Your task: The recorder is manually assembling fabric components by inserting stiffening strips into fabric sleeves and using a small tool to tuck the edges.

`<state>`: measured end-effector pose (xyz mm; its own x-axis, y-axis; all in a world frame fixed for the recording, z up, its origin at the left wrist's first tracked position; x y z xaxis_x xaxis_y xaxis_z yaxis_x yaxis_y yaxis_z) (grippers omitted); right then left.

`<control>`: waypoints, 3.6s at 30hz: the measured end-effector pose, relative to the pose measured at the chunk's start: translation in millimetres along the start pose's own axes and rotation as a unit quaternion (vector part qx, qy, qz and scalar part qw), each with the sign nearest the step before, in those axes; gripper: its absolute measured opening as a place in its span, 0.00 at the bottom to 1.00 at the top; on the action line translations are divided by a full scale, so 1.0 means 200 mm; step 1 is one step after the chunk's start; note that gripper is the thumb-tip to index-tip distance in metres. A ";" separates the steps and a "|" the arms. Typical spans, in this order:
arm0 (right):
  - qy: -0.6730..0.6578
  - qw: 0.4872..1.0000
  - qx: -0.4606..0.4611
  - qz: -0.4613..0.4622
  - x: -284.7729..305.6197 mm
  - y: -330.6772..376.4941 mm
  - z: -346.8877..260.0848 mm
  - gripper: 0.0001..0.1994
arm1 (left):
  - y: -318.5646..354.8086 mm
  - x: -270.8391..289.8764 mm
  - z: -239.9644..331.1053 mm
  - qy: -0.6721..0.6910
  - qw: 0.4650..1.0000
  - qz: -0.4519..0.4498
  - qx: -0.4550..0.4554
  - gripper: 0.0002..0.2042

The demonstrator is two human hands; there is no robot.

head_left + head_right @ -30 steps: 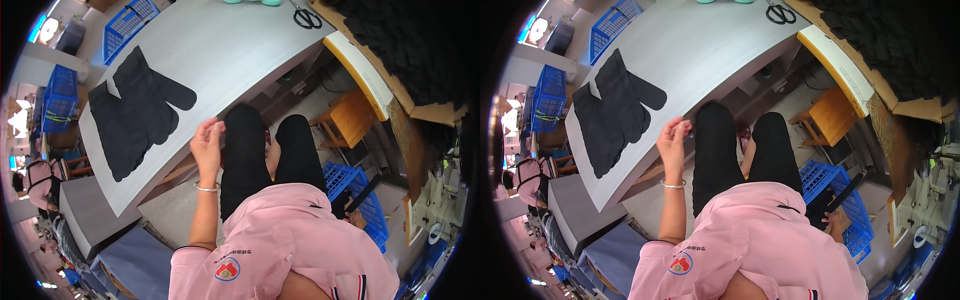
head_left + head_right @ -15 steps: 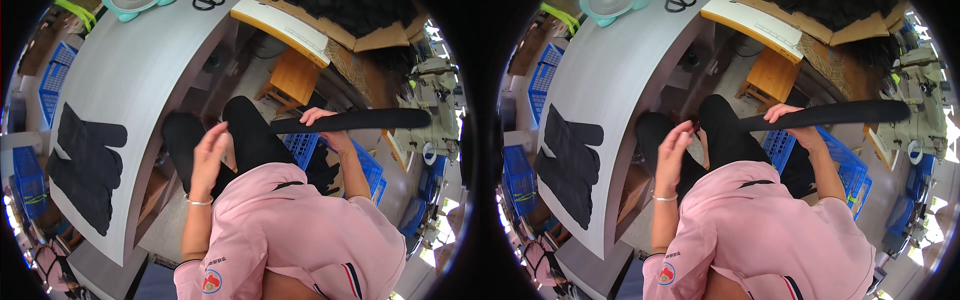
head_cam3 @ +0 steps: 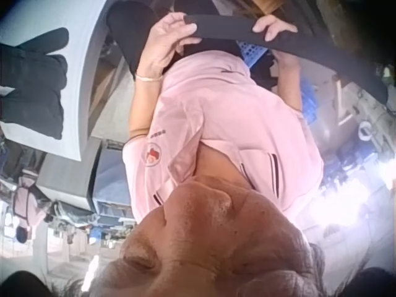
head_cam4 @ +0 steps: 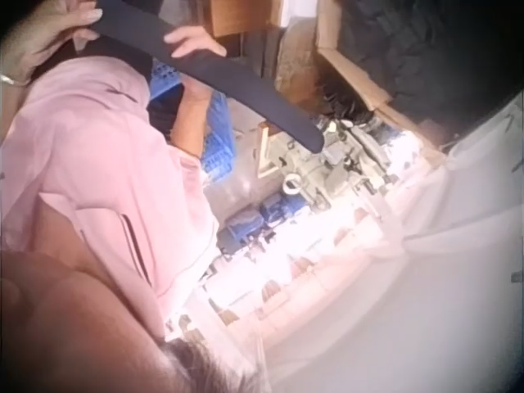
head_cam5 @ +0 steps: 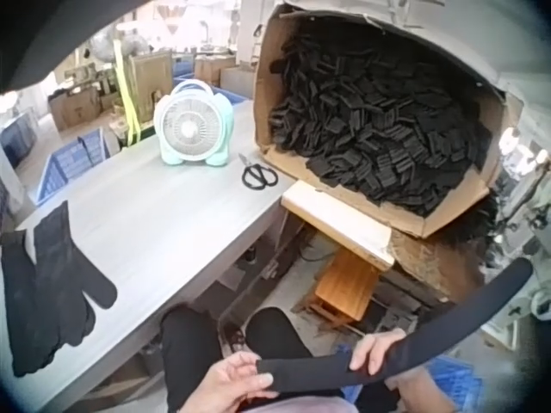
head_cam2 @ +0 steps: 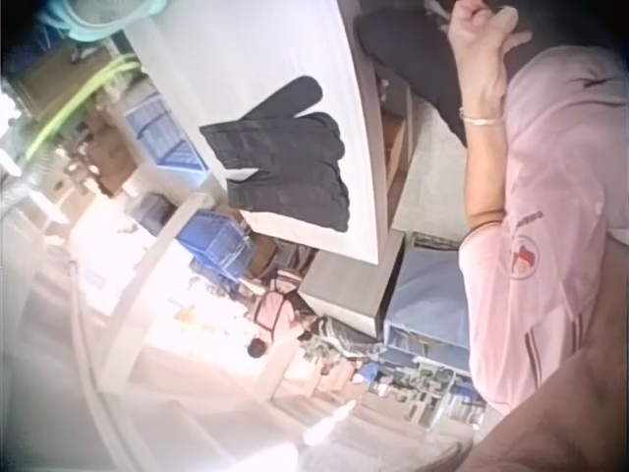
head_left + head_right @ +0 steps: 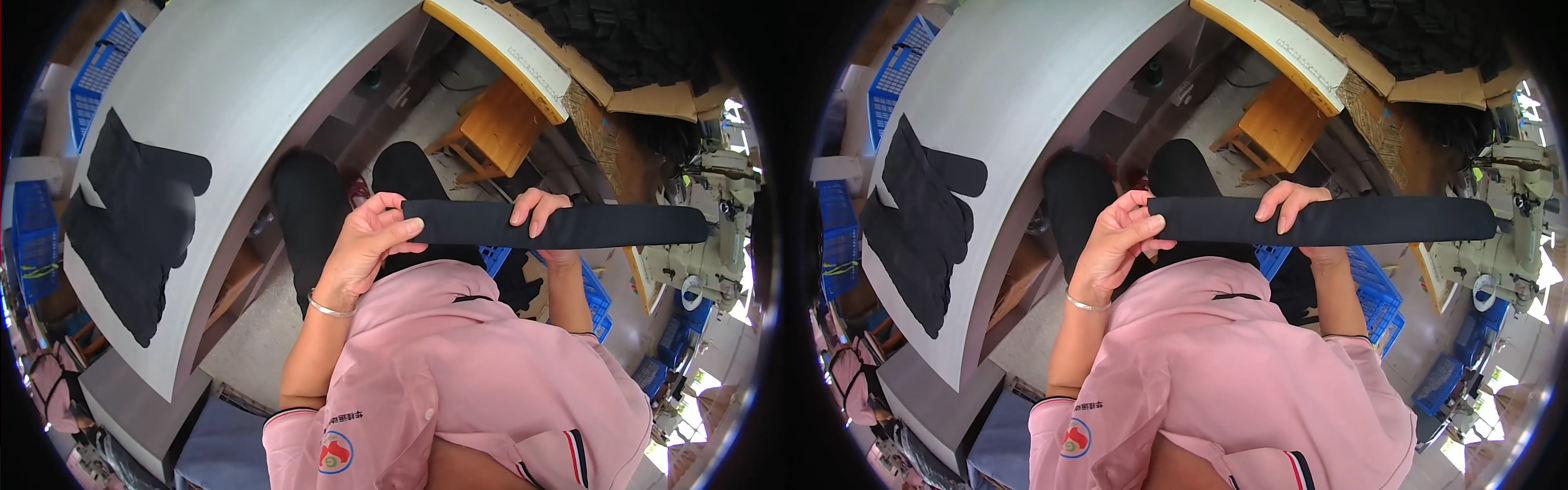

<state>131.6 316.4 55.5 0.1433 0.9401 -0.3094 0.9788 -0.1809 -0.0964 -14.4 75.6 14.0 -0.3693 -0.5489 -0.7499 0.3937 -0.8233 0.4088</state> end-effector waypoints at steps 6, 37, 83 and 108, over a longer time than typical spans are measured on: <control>0.021 0.999 -0.004 -0.036 -0.04 -0.05 0.01 0.15 | 0.02 -0.06 0.01 -0.093 0.994 0.042 -0.029 0.17; 0.630 0.724 0.247 -0.133 -0.69 -1.90 0.88 0.15 | 0.08 0.49 0.41 0.014 0.928 0.271 -0.254 0.10; 0.016 0.978 -0.103 0.179 -0.63 -0.56 0.66 0.07 | -0.14 0.21 0.15 0.024 0.944 0.200 -0.260 0.12; -0.048 0.950 -0.244 0.191 -0.55 -0.44 0.77 0.10 | -0.18 0.21 -0.03 0.006 0.924 0.259 -0.281 0.09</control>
<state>7.3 183.8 -47.6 0.5101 0.7978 -0.3215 0.8132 -0.3256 0.4824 -39.1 84.0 -35.8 0.0001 -0.8438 -0.5367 0.8916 -0.2430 0.3822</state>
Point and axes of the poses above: each hand's wrist, its own y-axis away from the middle knuckle, its own x-axis out of the back of the hand, z = x × y, the point moved 1 cm from there along -y, towards the middle knuckle, and after that the axes turned 2 degrees about -z, right-handed, at the moved point
